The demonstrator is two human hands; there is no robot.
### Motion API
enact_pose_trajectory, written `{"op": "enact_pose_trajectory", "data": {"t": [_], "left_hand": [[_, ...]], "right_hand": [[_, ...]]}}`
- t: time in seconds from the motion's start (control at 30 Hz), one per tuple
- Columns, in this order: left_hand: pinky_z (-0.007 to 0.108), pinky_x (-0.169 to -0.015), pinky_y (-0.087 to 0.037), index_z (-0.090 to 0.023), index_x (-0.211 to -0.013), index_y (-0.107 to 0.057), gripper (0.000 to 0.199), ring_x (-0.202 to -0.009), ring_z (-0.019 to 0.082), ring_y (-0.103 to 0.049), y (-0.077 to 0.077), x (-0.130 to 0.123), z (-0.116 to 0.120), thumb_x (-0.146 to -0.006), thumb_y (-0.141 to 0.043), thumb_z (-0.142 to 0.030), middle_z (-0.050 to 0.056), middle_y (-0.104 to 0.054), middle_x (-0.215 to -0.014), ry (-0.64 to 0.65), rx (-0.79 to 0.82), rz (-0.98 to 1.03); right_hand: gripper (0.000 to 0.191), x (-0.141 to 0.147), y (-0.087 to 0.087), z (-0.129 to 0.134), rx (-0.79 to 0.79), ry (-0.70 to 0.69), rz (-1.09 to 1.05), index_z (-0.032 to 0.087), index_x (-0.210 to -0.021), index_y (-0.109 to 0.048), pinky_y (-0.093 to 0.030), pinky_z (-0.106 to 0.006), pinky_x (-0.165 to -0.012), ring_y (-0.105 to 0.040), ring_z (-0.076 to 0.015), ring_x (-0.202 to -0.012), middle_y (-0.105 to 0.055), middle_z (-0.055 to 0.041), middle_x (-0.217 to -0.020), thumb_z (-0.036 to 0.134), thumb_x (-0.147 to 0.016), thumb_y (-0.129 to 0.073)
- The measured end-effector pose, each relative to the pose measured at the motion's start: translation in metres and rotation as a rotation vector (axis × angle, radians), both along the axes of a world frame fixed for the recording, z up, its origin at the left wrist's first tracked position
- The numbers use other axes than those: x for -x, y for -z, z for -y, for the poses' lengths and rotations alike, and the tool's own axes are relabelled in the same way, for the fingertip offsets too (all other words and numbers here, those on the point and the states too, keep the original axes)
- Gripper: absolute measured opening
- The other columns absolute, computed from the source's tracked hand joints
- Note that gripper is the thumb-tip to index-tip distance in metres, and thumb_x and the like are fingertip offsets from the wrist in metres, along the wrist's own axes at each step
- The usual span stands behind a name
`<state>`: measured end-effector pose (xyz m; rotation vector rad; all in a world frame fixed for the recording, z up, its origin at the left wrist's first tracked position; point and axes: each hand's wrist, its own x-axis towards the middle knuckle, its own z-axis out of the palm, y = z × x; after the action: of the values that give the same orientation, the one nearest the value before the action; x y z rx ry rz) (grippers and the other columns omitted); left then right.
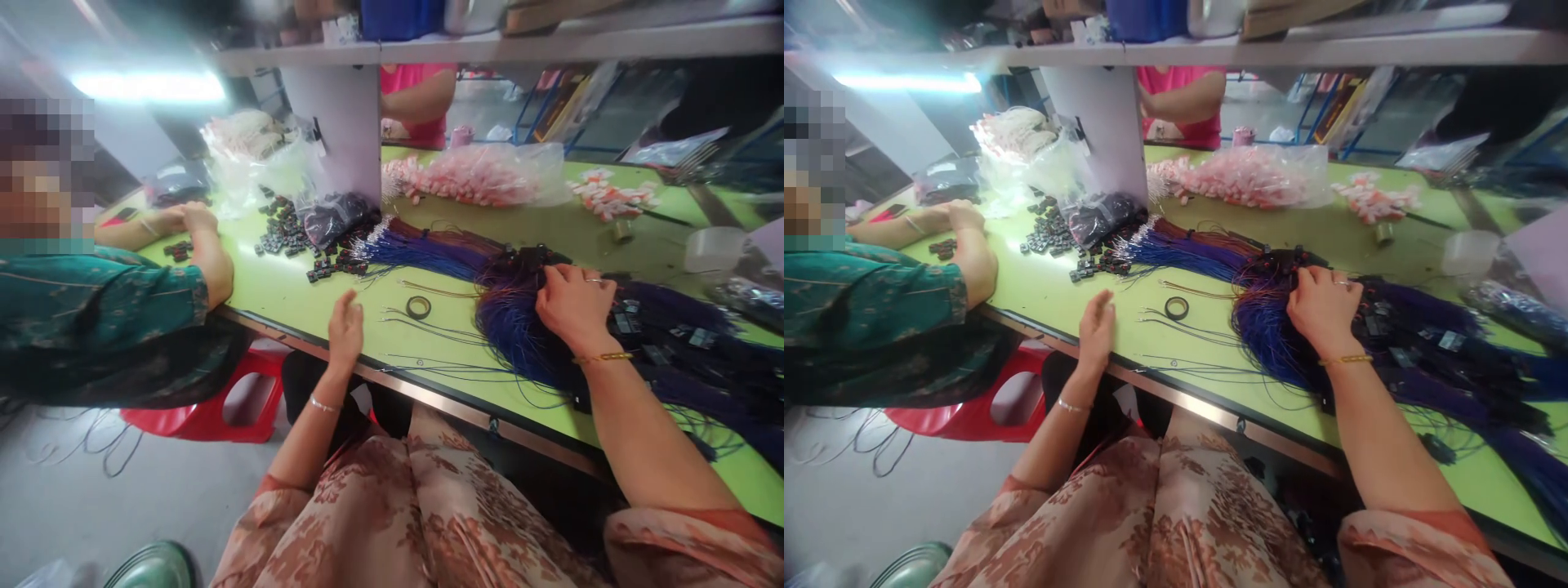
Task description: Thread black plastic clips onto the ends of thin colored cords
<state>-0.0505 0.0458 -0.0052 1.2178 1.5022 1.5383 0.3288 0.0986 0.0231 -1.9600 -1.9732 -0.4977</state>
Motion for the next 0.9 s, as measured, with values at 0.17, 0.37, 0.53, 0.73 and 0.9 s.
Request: {"op": "enact_pose_trajectory", "data": {"t": [0.17,0.37,0.53,0.73,0.9], "left_hand": [[0.048,-0.121,-0.016,-0.007,-0.137,-0.047,0.058,-0.143,0.03,-0.028,0.006,0.082,-0.069,-0.079,-0.047,-0.005,0.02,-0.039,-0.15,-0.172,0.129,-0.689],[0.048,-0.111,-0.032,-0.011,-0.125,-0.058,0.046,-0.133,0.032,-0.042,0.021,0.102,-0.085,-0.081,-0.046,-0.01,0.019,-0.046,-0.143,-0.103,0.152,-0.909],[0.041,-0.096,-0.045,-0.017,-0.09,-0.066,0.02,-0.105,0.027,-0.059,0.015,0.096,-0.065,-0.084,-0.047,-0.015,0.013,-0.063,-0.109,-0.155,0.106,-0.916],[0.033,-0.083,-0.049,-0.016,-0.098,-0.059,0.025,-0.083,0.018,-0.062,0.009,0.096,-0.047,-0.074,-0.056,-0.009,0.01,-0.058,-0.106,-0.179,0.129,-0.792],[0.033,-0.082,-0.049,-0.018,-0.113,-0.057,0.043,-0.083,0.018,-0.062,0.008,0.096,-0.04,-0.071,-0.061,-0.009,0.008,-0.064,-0.102,-0.155,0.234,-0.656]], "right_hand": [[0.047,0.001,-0.018,0.007,-0.112,-0.039,-0.099,0.011,-0.127,-0.058,-0.035,-0.042,-0.078,-0.054,-0.0321,-0.099,-0.061,-0.0243,-0.117,0.031,-0.086,-0.05],[0.023,0.067,-0.044,0.053,-0.029,-0.492,-0.352,0.015,-0.101,-0.066,-0.044,-0.034,-0.083,-0.06,-0.0227,-0.092,-0.067,-0.0128,-0.098,0.025,-0.087,-0.05],[0.017,0.146,-0.024,0.072,0.52,-0.864,-0.374,0.018,-0.088,-0.066,-0.041,-0.027,-0.073,-0.059,-0.0165,-0.079,-0.067,-0.005,-0.085,0.02,-0.088,-0.049],[0.013,0.194,-0.003,0.066,0.626,-0.762,-0.164,0.017,-0.088,-0.064,-0.032,-0.028,-0.064,-0.056,-0.0189,-0.08,-0.066,-0.0091,-0.091,0.021,-0.087,-0.051],[0.015,0.195,0.001,0.065,0.614,-0.776,-0.206,0.016,-0.086,-0.058,-0.031,-0.029,-0.064,-0.053,-0.0179,-0.073,-0.063,-0.0093,-0.085,0.017,-0.088,-0.043]]}}
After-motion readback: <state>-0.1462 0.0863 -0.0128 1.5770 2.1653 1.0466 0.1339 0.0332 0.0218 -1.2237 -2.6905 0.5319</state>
